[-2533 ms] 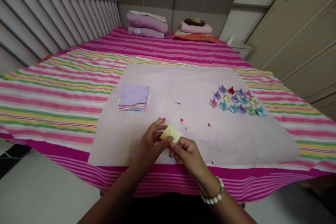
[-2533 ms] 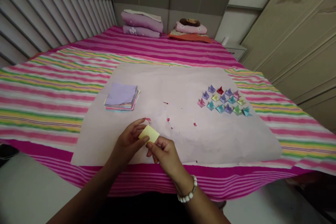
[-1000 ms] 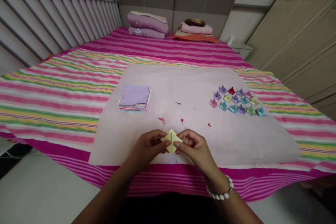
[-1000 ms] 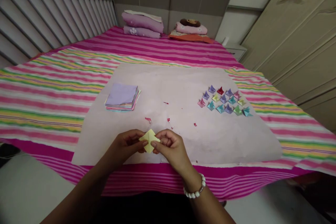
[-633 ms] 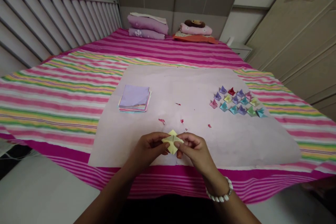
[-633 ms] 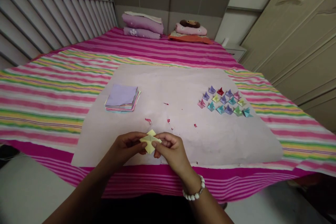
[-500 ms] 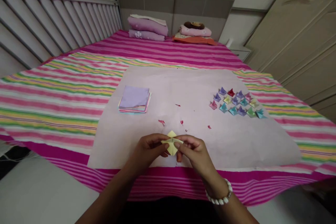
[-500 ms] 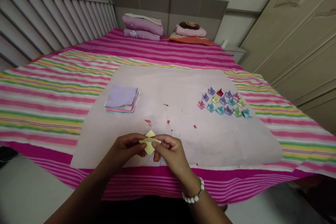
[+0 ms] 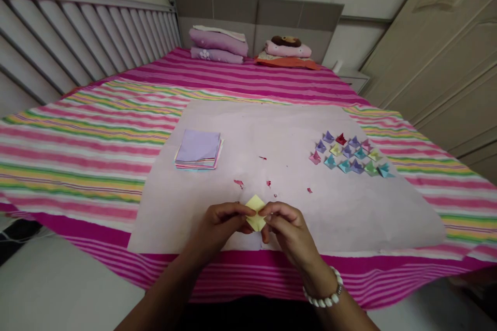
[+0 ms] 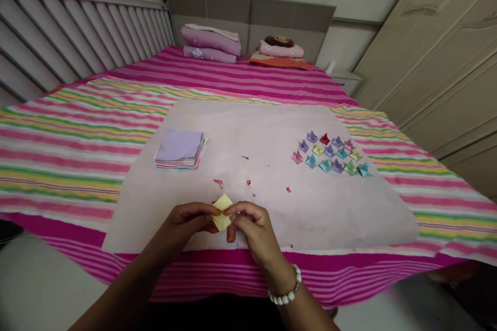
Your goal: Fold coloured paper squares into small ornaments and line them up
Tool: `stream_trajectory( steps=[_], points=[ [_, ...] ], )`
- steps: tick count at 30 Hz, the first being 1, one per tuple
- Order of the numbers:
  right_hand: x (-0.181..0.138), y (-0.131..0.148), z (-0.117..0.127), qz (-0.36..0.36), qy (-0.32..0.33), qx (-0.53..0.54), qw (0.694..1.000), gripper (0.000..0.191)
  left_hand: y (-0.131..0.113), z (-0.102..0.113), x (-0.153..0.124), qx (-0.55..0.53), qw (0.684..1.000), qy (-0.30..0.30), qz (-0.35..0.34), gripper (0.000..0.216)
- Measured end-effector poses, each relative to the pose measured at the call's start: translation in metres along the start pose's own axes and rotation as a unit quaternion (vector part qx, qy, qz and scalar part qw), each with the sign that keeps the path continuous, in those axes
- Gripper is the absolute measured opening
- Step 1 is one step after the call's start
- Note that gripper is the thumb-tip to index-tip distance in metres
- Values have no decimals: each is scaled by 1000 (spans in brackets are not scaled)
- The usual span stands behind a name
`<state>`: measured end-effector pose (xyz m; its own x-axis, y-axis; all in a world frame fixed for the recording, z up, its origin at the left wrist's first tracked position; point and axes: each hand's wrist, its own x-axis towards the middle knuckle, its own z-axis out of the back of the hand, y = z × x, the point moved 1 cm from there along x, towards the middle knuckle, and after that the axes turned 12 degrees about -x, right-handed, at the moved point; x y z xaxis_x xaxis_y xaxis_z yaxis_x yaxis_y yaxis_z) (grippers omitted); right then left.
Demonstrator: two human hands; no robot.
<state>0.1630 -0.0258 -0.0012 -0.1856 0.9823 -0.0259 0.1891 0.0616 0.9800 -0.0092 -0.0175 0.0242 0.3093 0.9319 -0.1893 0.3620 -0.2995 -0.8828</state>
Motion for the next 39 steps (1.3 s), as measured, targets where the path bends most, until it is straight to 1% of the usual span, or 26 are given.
stream_trajectory(
  steps=[3,5,8,10,11,14,15,16,19,21,23,24,25,26,28,30,34,39],
  points=[
    [0,-1,0,-10,6,11,1000,8,0,0,-1,13,1000,10,-3,14],
    [-1,-2,0,-11,14,15,1000,8,1,-1,-1,39,999,1,-7,16],
    [-2,-2,-1,4,34,15,999,9,4,-3,0,85,995,-38,-26,13],
    [-2,0,-3,15,31,5,999,11,5,-5,0,103,991,-67,-45,12],
    [-2,0,-4,16,19,1,1000,15,6,-5,0,110,989,-79,-55,12],
    [1,3,-9,5,-42,2,999,41,7,-6,-1,135,982,-96,-87,13],
    [2,3,-10,-2,-59,3,998,46,7,-6,-2,141,981,-96,-96,12],
    [3,3,-11,-10,-68,2,998,45,8,-6,-2,145,979,-96,-102,12],
    [5,1,-12,-37,-57,-14,998,29,10,-7,-3,138,980,-102,-105,16],
    [5,0,-11,-52,-48,-24,997,24,12,-7,-2,102,984,-106,-99,30],
    [5,-1,-10,-56,-50,-33,997,23,14,-7,0,47,989,-105,-90,51],
    [4,-2,-10,-57,-53,-36,996,22,15,-7,1,21,991,-102,-79,57],
    [4,-2,-11,-57,-55,-38,996,23,17,-7,2,0,993,-96,-63,57],
    [4,-1,-11,-59,-58,-39,996,23,19,-6,3,-13,995,-91,-46,51],
    [5,-1,-13,-65,-63,-37,995,23,23,-6,5,-21,996,-81,-14,33],
    [5,-1,-14,-68,-69,-37,995,24,27,-6,5,-22,996,-87,-4,24],
    [6,-1,-14,-61,-82,-44,994,24,30,-5,6,-36,993,-112,-10,24],
    [7,0,-10,-62,-89,-53,993,20,22,1,7,35,993,-114,-28,29]
  ],
)
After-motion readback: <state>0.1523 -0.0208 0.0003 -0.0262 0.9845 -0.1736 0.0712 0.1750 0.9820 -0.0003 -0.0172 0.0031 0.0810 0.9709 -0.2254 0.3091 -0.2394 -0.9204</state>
